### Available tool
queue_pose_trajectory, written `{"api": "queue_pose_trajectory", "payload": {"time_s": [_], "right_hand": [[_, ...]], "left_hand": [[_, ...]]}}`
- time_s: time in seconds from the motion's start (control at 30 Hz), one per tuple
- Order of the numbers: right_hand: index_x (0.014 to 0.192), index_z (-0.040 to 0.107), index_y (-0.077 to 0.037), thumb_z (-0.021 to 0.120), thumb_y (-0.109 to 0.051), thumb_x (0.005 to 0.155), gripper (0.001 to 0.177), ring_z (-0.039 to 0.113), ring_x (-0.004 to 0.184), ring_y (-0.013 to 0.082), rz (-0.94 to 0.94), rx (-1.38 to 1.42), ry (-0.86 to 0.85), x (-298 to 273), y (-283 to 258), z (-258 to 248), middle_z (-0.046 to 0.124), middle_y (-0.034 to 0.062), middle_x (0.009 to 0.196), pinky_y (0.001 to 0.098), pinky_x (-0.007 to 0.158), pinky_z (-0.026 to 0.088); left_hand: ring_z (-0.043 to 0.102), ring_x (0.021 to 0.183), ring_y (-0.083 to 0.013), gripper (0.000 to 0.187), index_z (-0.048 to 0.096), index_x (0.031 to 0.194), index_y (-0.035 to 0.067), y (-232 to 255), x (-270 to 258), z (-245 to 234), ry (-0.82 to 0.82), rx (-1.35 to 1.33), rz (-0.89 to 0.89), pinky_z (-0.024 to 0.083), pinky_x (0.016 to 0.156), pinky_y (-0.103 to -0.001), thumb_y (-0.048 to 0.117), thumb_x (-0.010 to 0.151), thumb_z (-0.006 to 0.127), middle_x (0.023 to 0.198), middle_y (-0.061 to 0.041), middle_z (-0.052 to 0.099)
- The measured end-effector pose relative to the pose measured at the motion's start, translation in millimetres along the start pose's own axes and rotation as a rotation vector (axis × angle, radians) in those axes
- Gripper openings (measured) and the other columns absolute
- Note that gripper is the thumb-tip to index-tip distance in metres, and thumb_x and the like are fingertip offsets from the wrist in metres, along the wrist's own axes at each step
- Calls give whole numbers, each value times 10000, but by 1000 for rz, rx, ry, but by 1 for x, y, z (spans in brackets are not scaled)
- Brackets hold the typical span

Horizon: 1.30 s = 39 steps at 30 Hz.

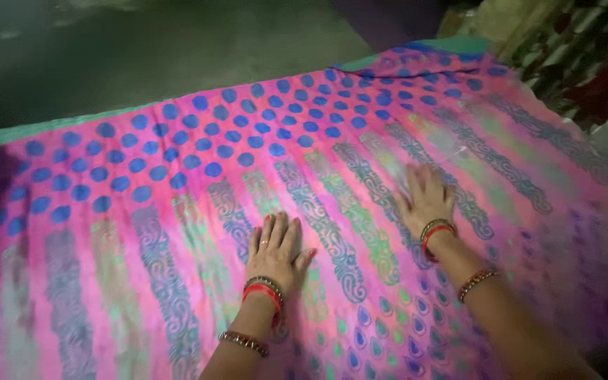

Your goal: The person folds a light gray towel on a bed with a pink patterned sheet, then smooths the sheet and places a red and beige pillow on it. The person then spreads a blue floral sheet over the bed and smooths it out.

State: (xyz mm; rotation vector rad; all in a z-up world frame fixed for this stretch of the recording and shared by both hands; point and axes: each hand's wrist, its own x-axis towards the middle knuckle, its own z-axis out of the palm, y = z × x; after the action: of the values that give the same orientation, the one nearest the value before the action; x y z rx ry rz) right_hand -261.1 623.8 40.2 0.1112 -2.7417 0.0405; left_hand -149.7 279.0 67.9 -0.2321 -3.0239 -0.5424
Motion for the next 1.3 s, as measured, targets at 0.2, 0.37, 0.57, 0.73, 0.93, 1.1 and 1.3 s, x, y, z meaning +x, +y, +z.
{"api": "queue_pose_trajectory", "payload": {"time_s": [0.2,0.37,0.57,0.73,0.93,1.1,1.3], "right_hand": [[1619,300,-129,565,-386,1016,707,342,1480,378,182,64,177,52,78,21,371,190,1615,640,1166,246],[1434,533,-83,702,-284,882,611,534,1217,410,233,77,197,102,112,29,622,188,1329,642,967,373],[941,734,-135,648,-102,870,116,672,978,349,51,-120,181,136,129,34,705,143,978,496,848,515],[981,685,-99,569,-111,979,117,668,938,354,-35,189,-52,84,130,-24,700,152,989,479,853,541],[885,722,-101,656,-103,843,78,679,757,130,-186,671,-1047,-41,54,-53,723,19,772,315,702,545],[1010,766,-168,694,-322,907,198,685,654,186,120,775,-769,50,51,-47,749,60,791,348,627,569],[1565,392,-213,883,-454,721,1007,596,1178,429,274,49,-261,156,74,-43,483,210,1433,521,898,534]], "left_hand": [[136,1548,-292,742,325,1580,234,33,56,18,35,56,29,47,1197,-514,590,940,444,1671,-86,212],[201,1503,-298,673,401,1521,218,42,76,27,86,85,18,100,1187,-549,565,948,459,1614,-91,302],[309,1470,-300,588,532,1443,192,40,77,30,235,33,41,162,1191,-543,459,918,528,1542,-102,447],[320,1465,-305,560,544,1429,193,36,76,32,264,22,50,174,1189,-550,458,936,521,1536,-111,457],[337,1451,-302,564,546,1427,191,36,79,34,283,25,64,184,1180,-557,438,920,537,1519,-110,469],[355,1449,-301,549,551,1424,186,36,76,36,319,21,78,201,1185,-550,421,928,553,1513,-111,485],[356,1450,-285,550,549,1419,189,36,77,33,332,25,88,196,1189,-543,419,919,543,1506,-100,492]]}}
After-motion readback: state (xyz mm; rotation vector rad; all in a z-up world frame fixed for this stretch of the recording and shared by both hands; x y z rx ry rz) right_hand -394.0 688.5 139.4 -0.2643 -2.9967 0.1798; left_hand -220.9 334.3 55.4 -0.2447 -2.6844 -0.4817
